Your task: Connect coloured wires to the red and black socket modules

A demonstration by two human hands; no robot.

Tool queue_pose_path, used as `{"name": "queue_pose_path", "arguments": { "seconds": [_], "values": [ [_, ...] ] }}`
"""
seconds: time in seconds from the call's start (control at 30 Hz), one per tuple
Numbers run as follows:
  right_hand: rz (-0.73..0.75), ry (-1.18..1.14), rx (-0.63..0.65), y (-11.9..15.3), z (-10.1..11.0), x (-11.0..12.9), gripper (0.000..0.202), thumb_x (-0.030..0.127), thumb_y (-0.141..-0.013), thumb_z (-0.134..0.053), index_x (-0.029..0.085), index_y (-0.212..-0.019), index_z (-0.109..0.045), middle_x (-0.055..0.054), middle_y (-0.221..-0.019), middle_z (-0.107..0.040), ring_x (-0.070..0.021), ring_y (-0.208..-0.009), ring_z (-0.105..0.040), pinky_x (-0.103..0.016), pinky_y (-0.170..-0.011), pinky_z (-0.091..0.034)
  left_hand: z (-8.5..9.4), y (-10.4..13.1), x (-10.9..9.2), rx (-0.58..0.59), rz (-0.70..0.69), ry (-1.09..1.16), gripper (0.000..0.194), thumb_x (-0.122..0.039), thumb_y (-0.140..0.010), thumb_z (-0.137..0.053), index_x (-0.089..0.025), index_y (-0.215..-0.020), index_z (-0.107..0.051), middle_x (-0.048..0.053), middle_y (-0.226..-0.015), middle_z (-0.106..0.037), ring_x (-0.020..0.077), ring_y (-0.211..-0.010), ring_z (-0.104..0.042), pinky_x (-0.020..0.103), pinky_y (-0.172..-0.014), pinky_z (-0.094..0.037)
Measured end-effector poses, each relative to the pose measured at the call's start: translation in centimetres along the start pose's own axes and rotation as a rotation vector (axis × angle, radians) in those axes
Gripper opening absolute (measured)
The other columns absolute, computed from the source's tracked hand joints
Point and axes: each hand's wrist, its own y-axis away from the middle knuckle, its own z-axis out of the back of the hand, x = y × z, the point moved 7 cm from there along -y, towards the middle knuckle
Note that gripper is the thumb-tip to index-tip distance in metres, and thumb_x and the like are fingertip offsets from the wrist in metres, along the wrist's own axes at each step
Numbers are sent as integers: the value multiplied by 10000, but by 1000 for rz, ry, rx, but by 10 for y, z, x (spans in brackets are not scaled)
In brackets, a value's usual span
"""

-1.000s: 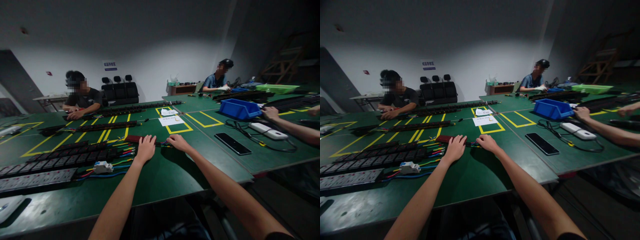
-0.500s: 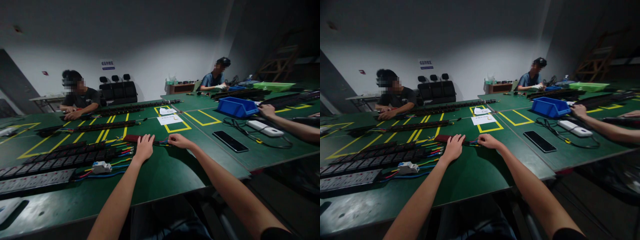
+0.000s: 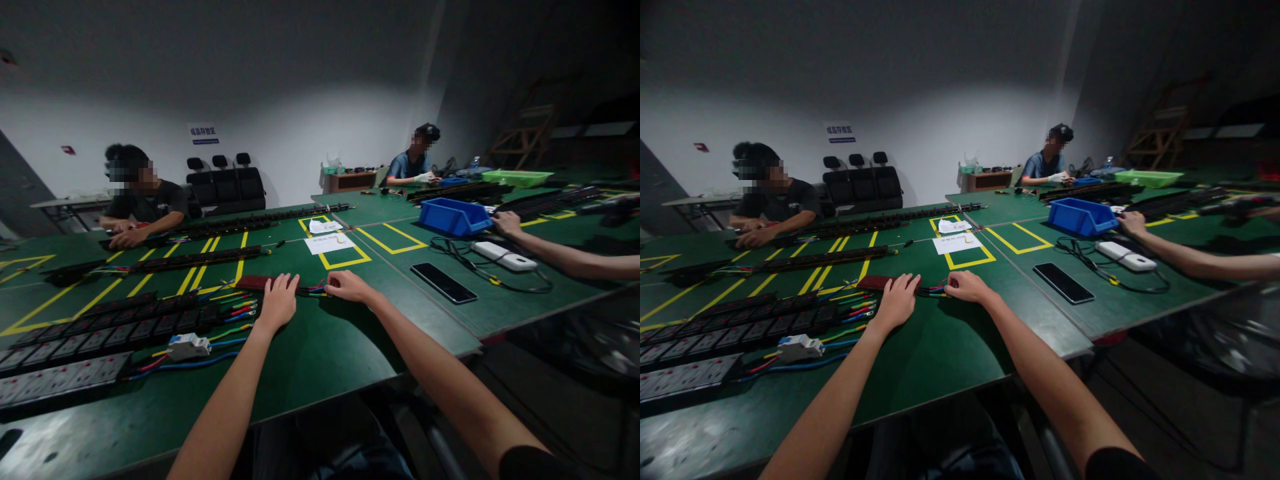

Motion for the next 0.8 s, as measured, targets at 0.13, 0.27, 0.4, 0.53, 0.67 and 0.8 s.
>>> {"name": "queue_pose_path", "arguments": {
  "seconds": [0.13, 0.27, 0.4, 0.53, 0.67, 0.8],
  "values": [
    [-12, 67, -17, 1, 1, 7, 296, 450, -964, -635, 197, -813, -667, -24, -787, -704, -135, -671, -571, -248, -598, -293, 0, 0, 0, -4, 1, -3, 594, -165, -990, -411, -198, -1579, -482, 157, -1592, -515, 322, -1500, -444, 605, -1232, -348],
    [-19, 105, -39, 1, 1, 11, 389, 539, -994, -602, 201, -817, -676, -34, -784, -707, -140, -671, -567, -256, -594, -268, 0, 0, 1, -8, 3, -2, 589, -172, -993, -414, -214, -1577, -484, 149, -1594, -515, 319, -1499, -445, 598, -1232, -348],
    [-19, 124, -70, 1, 3, 13, 442, 560, -1009, -572, 199, -777, -674, -33, -754, -691, -136, -649, -539, -265, -595, -245, -2, -1, 1, -5, 7, -6, 592, -170, -990, -419, -210, -1577, -479, 147, -1597, -512, 315, -1503, -439, 594, -1237, -338],
    [-9, 120, -92, 2, 3, 15, 466, 564, -1013, -563, 195, -747, -666, -28, -726, -676, -132, -630, -516, -271, -592, -227, -3, -1, 1, -2, 13, -10, 598, -163, -981, -435, -211, -1576, -477, 142, -1602, -507, 312, -1510, -430, 590, -1241, -331],
    [-15, 137, -88, 2, 1, 16, 493, 576, -1024, -538, 200, -733, -666, -32, -720, -671, -138, -625, -517, -276, -594, -220, 0, 0, 0, 5, 13, -9, 588, -165, -990, -436, -200, -1576, -475, 144, -1602, -506, 310, -1508, -432, 584, -1242, -334],
    [-75, 174, -108, 1, 3, 11, 560, 573, -1075, -422, 215, -738, -690, -52, -749, -691, -163, -665, -562, -286, -602, -225, 1, 0, -1, 10, 12, -1, 584, -169, -998, -428, -192, -1579, -473, 146, -1604, -504, 312, -1511, -429, 588, -1244, -333]
  ]
}}
